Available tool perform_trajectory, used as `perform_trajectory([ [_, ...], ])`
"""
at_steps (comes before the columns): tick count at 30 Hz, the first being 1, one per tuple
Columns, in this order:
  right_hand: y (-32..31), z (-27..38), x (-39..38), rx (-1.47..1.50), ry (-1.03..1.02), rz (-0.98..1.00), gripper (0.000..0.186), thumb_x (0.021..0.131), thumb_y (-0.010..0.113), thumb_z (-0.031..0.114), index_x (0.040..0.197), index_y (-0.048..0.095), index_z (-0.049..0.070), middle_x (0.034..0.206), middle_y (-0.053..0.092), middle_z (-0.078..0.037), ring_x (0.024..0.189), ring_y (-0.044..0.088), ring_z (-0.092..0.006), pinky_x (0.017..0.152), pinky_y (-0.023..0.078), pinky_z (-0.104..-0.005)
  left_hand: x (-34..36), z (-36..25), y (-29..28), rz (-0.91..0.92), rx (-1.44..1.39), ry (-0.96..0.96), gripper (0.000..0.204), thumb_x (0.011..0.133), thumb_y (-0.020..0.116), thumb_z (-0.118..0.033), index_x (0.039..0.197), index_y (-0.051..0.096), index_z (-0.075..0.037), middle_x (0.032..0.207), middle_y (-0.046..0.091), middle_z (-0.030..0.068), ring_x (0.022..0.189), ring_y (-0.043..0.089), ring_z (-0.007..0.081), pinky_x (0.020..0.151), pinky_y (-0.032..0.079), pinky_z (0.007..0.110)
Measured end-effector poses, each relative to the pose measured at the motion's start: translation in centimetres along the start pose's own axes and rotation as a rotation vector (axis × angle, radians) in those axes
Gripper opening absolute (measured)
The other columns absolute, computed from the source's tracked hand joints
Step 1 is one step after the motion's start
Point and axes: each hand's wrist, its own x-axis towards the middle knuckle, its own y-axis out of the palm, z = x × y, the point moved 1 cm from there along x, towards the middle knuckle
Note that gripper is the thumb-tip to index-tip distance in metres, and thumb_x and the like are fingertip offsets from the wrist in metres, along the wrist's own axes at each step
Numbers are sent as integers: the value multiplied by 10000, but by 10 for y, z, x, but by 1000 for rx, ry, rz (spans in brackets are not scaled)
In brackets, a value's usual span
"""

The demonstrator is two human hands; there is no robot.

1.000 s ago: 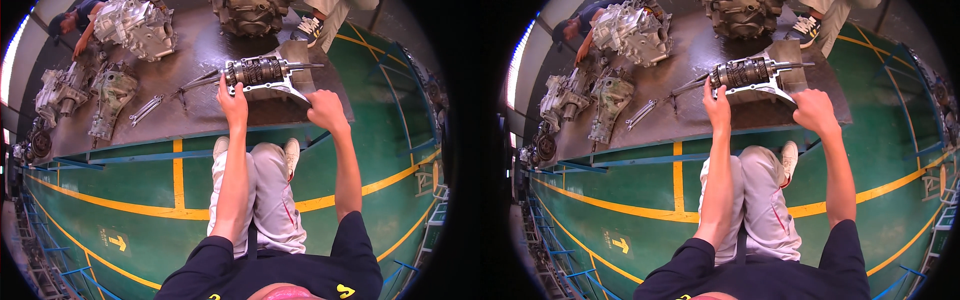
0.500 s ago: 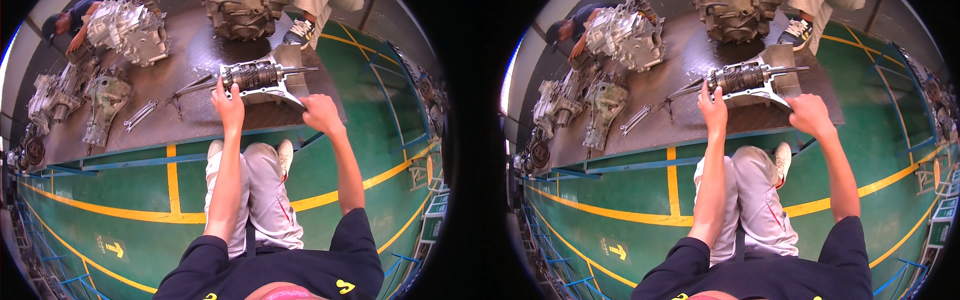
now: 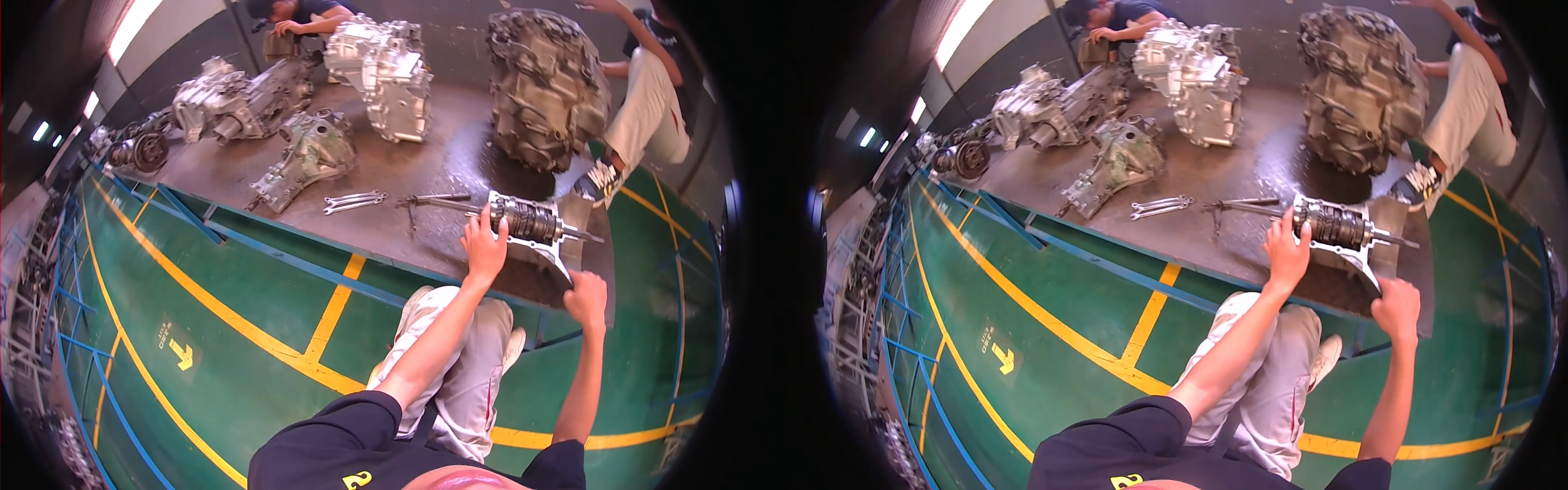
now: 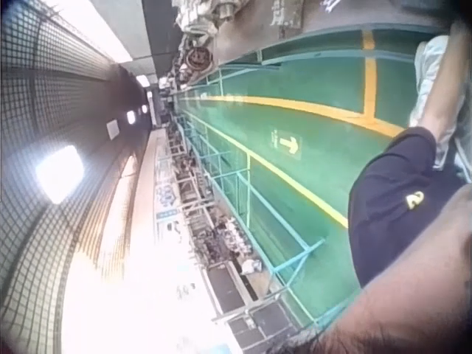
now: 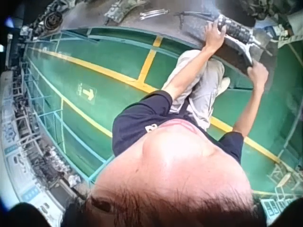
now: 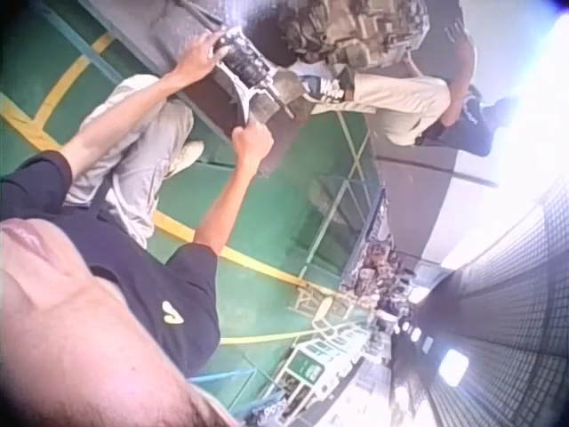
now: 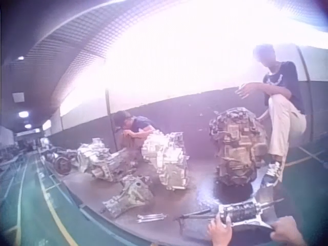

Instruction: The person rotates the internal gears and shafts of a transmission assembly by hand while pointing at various components.

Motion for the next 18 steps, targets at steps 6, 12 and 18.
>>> perform_trajectory([
  [6,0,1,3,36,-58,49,282,632,553,91,891,664,72,807,632,-180,827,595,-389,747,478,-492,-1,6,2,-135,-39,35,495,903,540,-392,1311,515,-114,1033,537,145,1032,511,341,854,384,495],
  [12,-88,30,32,884,-93,-100,390,850,527,81,1226,559,-16,970,655,-118,895,587,-161,808,465,-313,0,6,2,-140,-15,26,502,899,540,-393,1315,517,-113,1034,547,131,1025,516,322,842,388,479],
  [18,-28,31,47,762,-69,-56,404,879,568,41,1272,525,-45,836,660,-108,734,594,-133,684,486,-284,0,-2,-1,-61,-13,22,519,916,530,-432,1332,492,-124,1103,547,138,1061,510,332,867,388,520],
])
